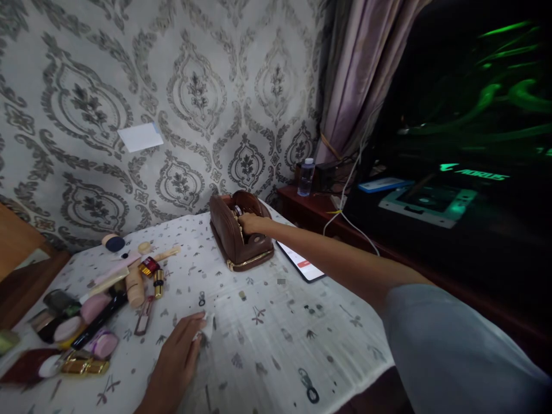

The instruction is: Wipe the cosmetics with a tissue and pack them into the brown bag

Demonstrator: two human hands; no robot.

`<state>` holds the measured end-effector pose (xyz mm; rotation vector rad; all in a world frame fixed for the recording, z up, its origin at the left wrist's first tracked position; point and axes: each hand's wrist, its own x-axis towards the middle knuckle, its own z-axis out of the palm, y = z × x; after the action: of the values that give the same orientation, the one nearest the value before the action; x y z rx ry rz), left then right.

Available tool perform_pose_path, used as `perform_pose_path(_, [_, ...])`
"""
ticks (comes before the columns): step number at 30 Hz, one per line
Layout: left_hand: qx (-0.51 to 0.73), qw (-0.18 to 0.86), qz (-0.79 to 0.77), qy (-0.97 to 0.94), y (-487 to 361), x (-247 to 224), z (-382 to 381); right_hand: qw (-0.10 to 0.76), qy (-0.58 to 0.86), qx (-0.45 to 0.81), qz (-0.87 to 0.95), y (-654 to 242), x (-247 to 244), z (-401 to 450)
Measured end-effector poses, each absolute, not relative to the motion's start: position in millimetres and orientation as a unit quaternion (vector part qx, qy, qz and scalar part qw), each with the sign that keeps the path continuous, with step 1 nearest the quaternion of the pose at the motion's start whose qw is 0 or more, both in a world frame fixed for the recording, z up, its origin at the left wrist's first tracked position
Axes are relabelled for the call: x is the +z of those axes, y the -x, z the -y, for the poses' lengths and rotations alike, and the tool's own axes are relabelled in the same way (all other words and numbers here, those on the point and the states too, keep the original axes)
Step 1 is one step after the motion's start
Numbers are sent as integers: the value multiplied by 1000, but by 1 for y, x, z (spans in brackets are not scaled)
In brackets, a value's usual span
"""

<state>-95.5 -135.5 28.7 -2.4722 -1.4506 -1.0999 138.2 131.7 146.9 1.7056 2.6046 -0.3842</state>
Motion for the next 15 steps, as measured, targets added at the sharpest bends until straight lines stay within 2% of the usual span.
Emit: perform_pose_path(15, [-356, 63, 470, 805, 92, 33, 137, -11, -543, -112, -832, -143, 143, -122])
